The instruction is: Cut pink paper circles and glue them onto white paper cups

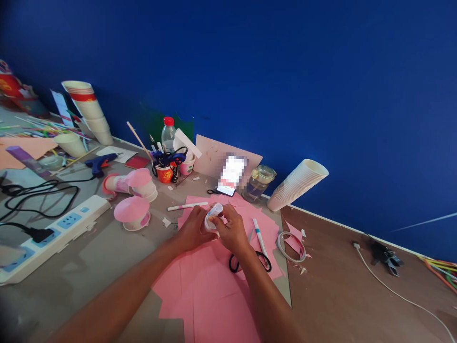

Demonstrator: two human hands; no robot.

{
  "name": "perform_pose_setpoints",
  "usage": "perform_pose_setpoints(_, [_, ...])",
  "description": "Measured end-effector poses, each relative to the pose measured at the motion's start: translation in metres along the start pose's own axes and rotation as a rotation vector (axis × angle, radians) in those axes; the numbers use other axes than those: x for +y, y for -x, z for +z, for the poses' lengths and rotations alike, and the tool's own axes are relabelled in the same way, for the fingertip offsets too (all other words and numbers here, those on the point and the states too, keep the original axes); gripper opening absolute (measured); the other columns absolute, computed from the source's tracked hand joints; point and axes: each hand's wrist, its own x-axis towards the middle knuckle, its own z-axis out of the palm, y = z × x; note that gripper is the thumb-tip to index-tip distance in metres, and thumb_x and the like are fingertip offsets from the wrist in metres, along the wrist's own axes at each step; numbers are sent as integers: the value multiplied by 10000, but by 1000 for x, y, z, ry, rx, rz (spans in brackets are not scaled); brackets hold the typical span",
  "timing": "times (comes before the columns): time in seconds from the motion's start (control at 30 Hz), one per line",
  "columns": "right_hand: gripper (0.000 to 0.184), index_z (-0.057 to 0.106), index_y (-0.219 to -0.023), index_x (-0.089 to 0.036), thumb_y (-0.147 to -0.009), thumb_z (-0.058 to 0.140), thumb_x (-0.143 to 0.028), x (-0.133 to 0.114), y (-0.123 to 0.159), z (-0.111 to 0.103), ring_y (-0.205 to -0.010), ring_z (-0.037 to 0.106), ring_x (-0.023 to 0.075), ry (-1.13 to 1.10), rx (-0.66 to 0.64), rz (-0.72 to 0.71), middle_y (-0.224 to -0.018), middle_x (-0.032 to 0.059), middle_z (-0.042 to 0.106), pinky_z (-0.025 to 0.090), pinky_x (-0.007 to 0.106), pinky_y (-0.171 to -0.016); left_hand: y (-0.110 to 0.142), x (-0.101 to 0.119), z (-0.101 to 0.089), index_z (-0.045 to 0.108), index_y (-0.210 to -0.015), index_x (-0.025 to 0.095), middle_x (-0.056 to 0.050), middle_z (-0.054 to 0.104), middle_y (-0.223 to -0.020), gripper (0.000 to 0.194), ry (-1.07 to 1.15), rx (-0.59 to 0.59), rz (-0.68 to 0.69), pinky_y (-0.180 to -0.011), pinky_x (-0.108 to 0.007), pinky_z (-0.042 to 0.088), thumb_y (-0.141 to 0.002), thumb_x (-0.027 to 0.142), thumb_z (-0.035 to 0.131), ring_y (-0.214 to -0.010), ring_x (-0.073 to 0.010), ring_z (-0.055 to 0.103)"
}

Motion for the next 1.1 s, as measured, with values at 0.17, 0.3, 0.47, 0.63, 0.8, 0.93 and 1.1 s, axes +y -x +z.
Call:
perform_pose_setpoints(0.17, [185,653,-952,-209,-806,561,-277,-5,-2,-10,-786,592,177,-160,-161,68,-907,33,671,464,305,-754,0,5,-4,558,-957,195,-68,526,-911,358,-29,-47,13,-776,-398,459,-628,264,683,-905,-262,506])
perform_pose_setpoints(0.3, [207,638,-975,-198,-818,556,-304,-4,-6,-22,-830,598,192,-190,-268,98,-899,33,664,461,309,-761,2,-2,0,561,-973,186,-75,504,-934,376,11,-46,33,-766,-387,463,-639,306,686,-891,-245,503])
perform_pose_setpoints(0.47, [163,618,-899,-192,-841,515,-304,-3,-8,-33,-822,572,187,-77,-324,72,-869,36,633,443,300,-739,3,-11,5,547,-1043,194,-74,465,-1005,467,54,-34,27,-777,-380,463,-631,347,703,-891,-224,505])
perform_pose_setpoints(0.63, [134,600,-829,-190,-840,496,-274,-5,-8,-35,-707,512,173,231,-220,30,-771,26,585,399,289,-648,3,-6,4,563,-994,178,-74,469,-963,414,52,-21,-14,-767,-384,462,-626,305,705,-872,-228,507])
perform_pose_setpoints(0.8, [120,607,-852,-183,-828,510,-248,-3,-7,-23,-663,506,177,319,-80,-69,-716,32,587,382,283,-616,2,-9,6,546,-1015,187,-70,453,-986,441,62,-24,1,-785,-400,460,-629,331,702,-872,-222,499])
perform_pose_setpoints(0.93, [150,621,-910,-187,-822,519,-254,4,-5,-9,-691,546,182,231,11,-87,-761,42,623,420,285,-642,2,-12,7,540,-1007,191,-72,461,-982,440,50,-22,-10,-786,-406,462,-627,337,706,-889,-231,498])
perform_pose_setpoints(1.1, [175,638,-946,-201,-811,532,-237,9,-2,2,-770,595,190,94,44,-36,-874,44,675,449,287,-700,2,-18,11,530,-989,194,-67,458,-986,440,34,-12,15,-760,-398,474,-617,343,712,-889,-235,504])
